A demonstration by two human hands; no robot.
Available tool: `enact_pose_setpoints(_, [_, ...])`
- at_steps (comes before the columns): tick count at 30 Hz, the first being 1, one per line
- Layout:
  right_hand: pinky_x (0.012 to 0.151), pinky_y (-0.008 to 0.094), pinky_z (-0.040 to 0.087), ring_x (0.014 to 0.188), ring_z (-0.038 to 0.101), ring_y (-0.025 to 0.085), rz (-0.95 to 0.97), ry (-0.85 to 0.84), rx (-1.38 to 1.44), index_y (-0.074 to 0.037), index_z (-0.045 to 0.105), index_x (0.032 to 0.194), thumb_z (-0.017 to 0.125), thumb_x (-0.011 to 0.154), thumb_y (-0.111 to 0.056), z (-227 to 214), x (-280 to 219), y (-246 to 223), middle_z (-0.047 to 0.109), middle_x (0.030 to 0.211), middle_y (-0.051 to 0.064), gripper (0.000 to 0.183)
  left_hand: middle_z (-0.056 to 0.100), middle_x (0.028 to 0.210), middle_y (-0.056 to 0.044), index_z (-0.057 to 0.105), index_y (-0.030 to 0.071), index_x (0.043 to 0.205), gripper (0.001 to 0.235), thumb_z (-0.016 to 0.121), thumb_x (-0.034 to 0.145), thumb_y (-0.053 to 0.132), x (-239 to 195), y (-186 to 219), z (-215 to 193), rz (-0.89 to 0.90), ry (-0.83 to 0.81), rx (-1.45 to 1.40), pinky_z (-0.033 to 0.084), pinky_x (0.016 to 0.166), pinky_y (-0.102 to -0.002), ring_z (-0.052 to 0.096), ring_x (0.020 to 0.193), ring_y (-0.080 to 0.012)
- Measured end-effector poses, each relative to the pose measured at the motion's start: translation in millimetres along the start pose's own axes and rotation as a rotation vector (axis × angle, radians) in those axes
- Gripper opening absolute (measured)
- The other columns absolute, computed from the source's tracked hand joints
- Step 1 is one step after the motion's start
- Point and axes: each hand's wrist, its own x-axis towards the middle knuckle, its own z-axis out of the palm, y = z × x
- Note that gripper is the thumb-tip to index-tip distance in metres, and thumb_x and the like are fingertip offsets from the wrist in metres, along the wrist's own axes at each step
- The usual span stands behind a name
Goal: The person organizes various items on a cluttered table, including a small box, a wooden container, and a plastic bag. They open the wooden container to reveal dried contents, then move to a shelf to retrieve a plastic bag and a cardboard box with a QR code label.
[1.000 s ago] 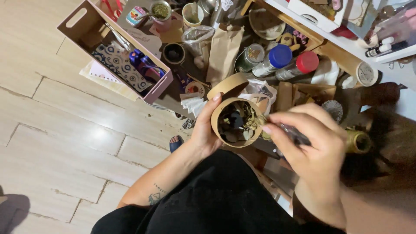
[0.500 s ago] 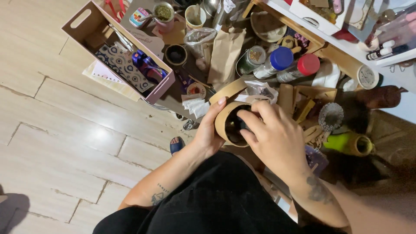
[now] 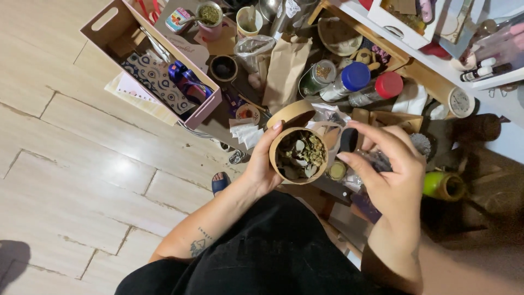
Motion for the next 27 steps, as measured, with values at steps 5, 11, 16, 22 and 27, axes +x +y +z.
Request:
enact_pose_setpoints(5, [0.074, 0.028, 0.048, 0.076, 0.056, 0.016, -0.068, -0.074, -0.052, -0.004, 0.065, 0.110, 0.078, 0.076, -0.007, 3, 2, -15, 0.057, 0.090, 0.008, 0.036, 0.058, 0.112, -0.022, 0.050, 0.002, 0.121, 0.064, 0.060, 0.073, 0.043, 1, -2, 1, 0.009, -0.032, 0.016, 0.045, 0.092, -0.049, 0.056, 0.103, -0.0333])
enact_pose_setpoints(11, [0.081, 0.030, 0.048, 0.082, 0.058, 0.017, -0.128, -0.110, -0.149, -0.006, 0.063, 0.115, 0.080, 0.072, -0.019, 7, 1, -14, 0.059, 0.090, 0.006, 0.048, 0.061, 0.108, -0.020, 0.053, 0.002, 0.117, 0.058, 0.061, 0.076, 0.042, 3, -3, -4, 0.018, -0.054, -0.001, 0.047, 0.089, -0.045, 0.058, 0.099, -0.0314])
enact_pose_setpoints(16, [0.070, 0.035, 0.048, 0.072, 0.056, 0.022, -0.068, 0.082, 0.178, -0.001, 0.067, 0.102, 0.067, 0.086, -0.018, 27, 2, 19, 0.056, 0.075, 0.010, 0.023, 0.060, 0.105, -0.027, 0.058, -0.004, 0.109, 0.050, 0.071, 0.078, 0.034, -3, -10, 6, 0.090, 0.090, -0.161, 0.049, 0.083, -0.055, 0.061, 0.099, -0.0379])
enact_pose_setpoints(22, [0.072, 0.034, 0.048, 0.074, 0.057, 0.021, -0.144, 0.119, 0.290, -0.006, 0.068, 0.093, 0.060, 0.089, -0.025, 68, 1, 14, 0.058, 0.078, 0.006, 0.021, 0.064, 0.096, -0.025, 0.061, -0.003, 0.102, 0.043, 0.072, 0.079, 0.033, 16, -19, -11, 0.092, 0.104, -0.178, 0.054, 0.074, -0.051, 0.066, 0.088, -0.0340])
enact_pose_setpoints(27, [0.101, 0.042, 0.035, 0.108, 0.049, 0.028, -0.281, 0.111, 0.187, 0.001, 0.053, 0.118, 0.044, 0.086, -0.056, 49, 12, 38, 0.056, 0.112, 0.016, 0.067, 0.064, 0.100, -0.025, 0.062, -0.002, 0.105, 0.046, 0.072, 0.077, 0.034, -3, -11, 7, 0.098, 0.156, -0.166, 0.054, 0.076, -0.050, 0.065, 0.091, -0.0343])
